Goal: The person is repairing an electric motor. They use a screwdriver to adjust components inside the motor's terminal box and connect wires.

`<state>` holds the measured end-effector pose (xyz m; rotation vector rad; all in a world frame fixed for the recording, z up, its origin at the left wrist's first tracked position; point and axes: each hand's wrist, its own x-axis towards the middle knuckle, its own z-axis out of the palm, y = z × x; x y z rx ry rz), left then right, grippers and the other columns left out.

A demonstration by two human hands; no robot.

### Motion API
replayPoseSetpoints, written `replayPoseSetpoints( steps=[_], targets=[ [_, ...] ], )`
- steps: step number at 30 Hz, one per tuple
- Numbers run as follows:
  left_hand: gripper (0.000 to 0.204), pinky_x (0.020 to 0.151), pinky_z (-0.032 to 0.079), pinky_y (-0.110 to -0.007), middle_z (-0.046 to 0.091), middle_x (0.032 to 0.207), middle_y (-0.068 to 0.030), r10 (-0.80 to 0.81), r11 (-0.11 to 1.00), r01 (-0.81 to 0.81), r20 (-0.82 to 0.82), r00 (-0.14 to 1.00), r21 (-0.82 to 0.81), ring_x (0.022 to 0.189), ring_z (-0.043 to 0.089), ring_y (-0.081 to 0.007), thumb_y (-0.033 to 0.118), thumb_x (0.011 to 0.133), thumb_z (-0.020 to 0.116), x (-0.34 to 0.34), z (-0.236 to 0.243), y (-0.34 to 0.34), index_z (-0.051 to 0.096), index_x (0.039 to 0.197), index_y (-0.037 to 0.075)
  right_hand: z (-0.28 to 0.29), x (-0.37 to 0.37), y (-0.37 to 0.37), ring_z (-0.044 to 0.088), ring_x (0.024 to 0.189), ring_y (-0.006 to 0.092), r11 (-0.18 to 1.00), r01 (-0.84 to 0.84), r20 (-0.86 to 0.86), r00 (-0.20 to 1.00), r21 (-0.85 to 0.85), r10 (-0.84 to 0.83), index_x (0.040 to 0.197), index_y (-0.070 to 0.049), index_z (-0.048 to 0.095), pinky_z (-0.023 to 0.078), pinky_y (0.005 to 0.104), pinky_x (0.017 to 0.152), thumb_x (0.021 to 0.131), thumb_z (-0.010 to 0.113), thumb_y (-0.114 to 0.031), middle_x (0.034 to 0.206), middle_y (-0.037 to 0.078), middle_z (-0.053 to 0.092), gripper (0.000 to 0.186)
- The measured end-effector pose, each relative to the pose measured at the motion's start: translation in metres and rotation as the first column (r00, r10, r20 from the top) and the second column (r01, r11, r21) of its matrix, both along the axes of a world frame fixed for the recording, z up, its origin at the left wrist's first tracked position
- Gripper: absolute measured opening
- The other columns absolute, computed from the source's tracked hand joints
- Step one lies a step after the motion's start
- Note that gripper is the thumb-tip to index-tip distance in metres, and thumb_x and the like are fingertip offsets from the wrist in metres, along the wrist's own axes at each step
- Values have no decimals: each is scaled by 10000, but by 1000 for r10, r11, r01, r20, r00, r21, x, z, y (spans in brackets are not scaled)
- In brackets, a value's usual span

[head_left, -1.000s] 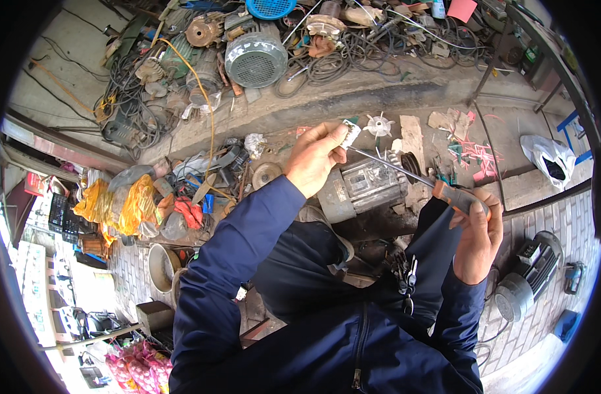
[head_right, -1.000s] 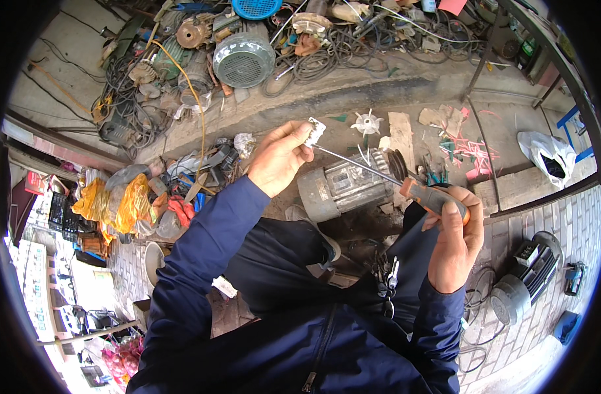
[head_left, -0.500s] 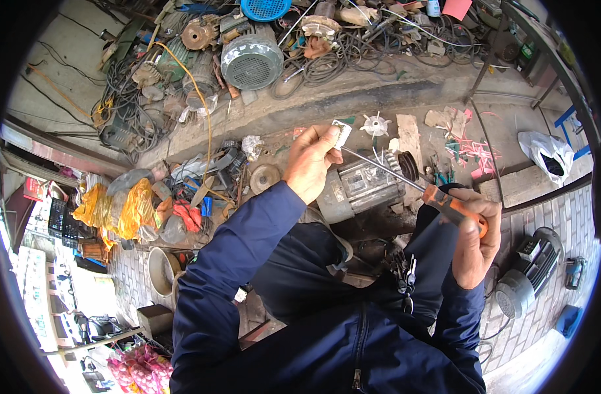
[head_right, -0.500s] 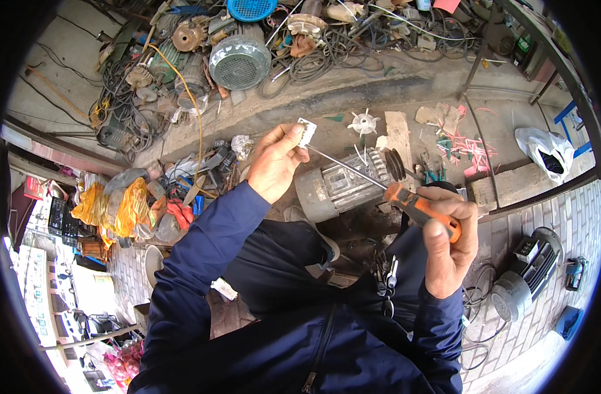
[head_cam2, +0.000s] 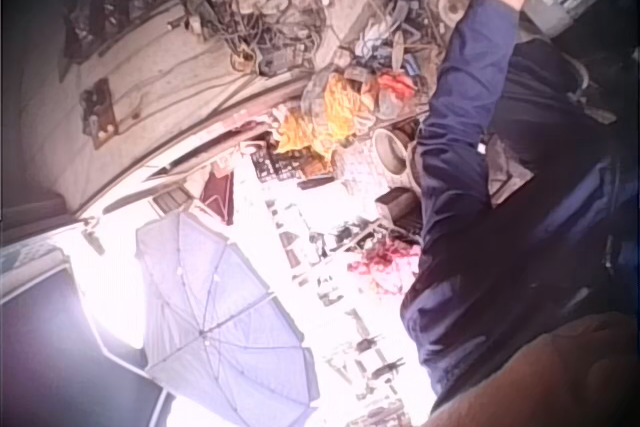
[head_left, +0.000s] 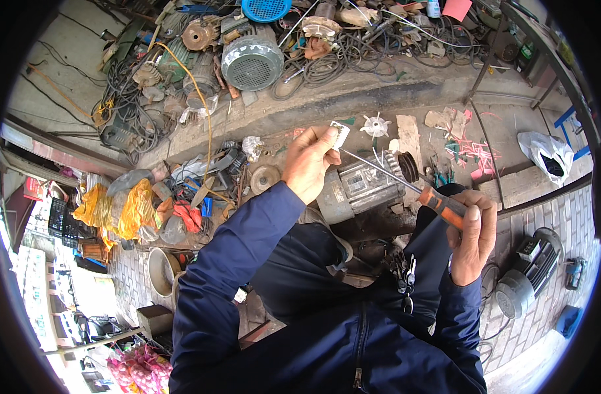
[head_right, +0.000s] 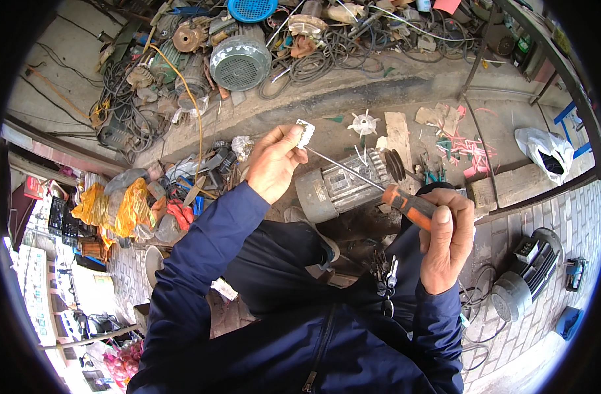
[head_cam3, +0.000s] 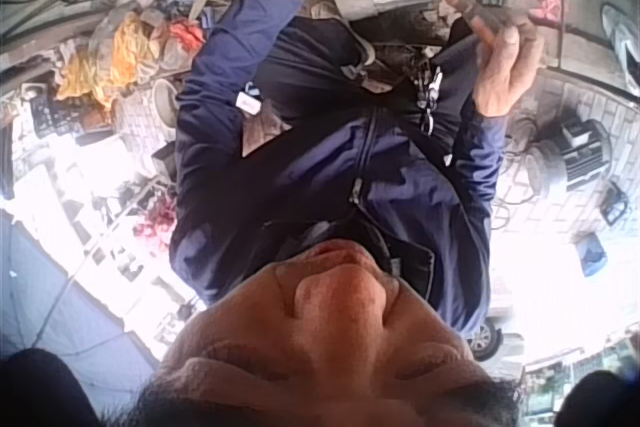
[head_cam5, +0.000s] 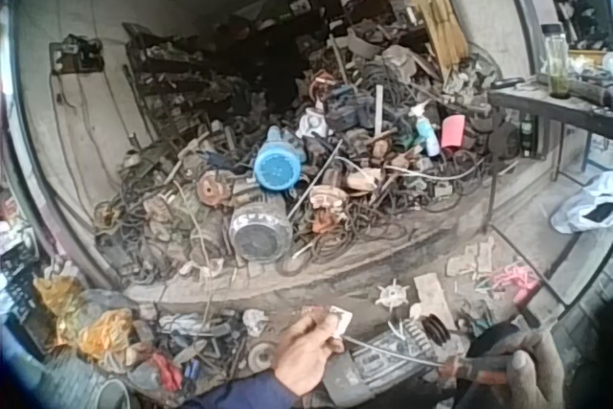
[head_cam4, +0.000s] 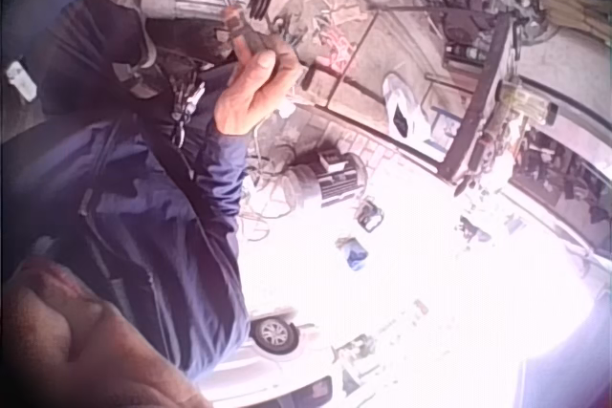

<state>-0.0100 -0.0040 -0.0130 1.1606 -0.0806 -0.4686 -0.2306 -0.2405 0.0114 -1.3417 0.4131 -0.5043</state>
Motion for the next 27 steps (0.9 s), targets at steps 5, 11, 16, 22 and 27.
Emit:
replayPoseSetpoints(
  steps=[5,11,16,22,27],
  targets=[
    [132,734,535,-298,692,954,-20,23,1000,-23,-17,1000,-2,775,639,-130,190,1031,676,4,-1,0,674,1062,62,-5,4,8,605,1095,230,933,59,268,963,-356,41,1209,33,542,522,336,963,1059,597,-198,1262,161,569,281],
    [141,736,535,-304,691,968,-18,3,1000,-3,-3,1000,17,783,630,-127,201,1033,674,0,-5,-2,679,1064,63,-7,3,3,506,703,69,983,11,133,991,-186,14,1162,3,557,435,210,659,1080,590,-239,1057,100,658,258],
    [156,735,535,-302,689,1001,-17,54,999,-54,50,997,-6,805,622,-124,214,1034,674,3,-1,-2,684,1072,63,-11,9,11,530,709,117,924,63,120,993,-376,-19,1139,9,563,468,229,755,1086,584,-226,942,54,663,242],
    [157,740,538,-291,688,1012,-10,92,996,-91,26,995,-5,832,620,-123,217,1042,664,2,3,2,684,1068,63,-8,2,12,562,1015,225,875,-41,277,941,-483,196,1076,1,553,442,345,959,935,678,-45,1156,164,572,194],
    [156,750,536,-288,682,1021,-15,76,997,-77,53,996,4,838,618,-126,214,1046,657,1,5,1,675,1076,62,1,-2,16,556,990,170,948,-52,210,970,-313,122,1159,20,551,450,312,936,990,667,-140,1140,139,592,260]
  ],
)
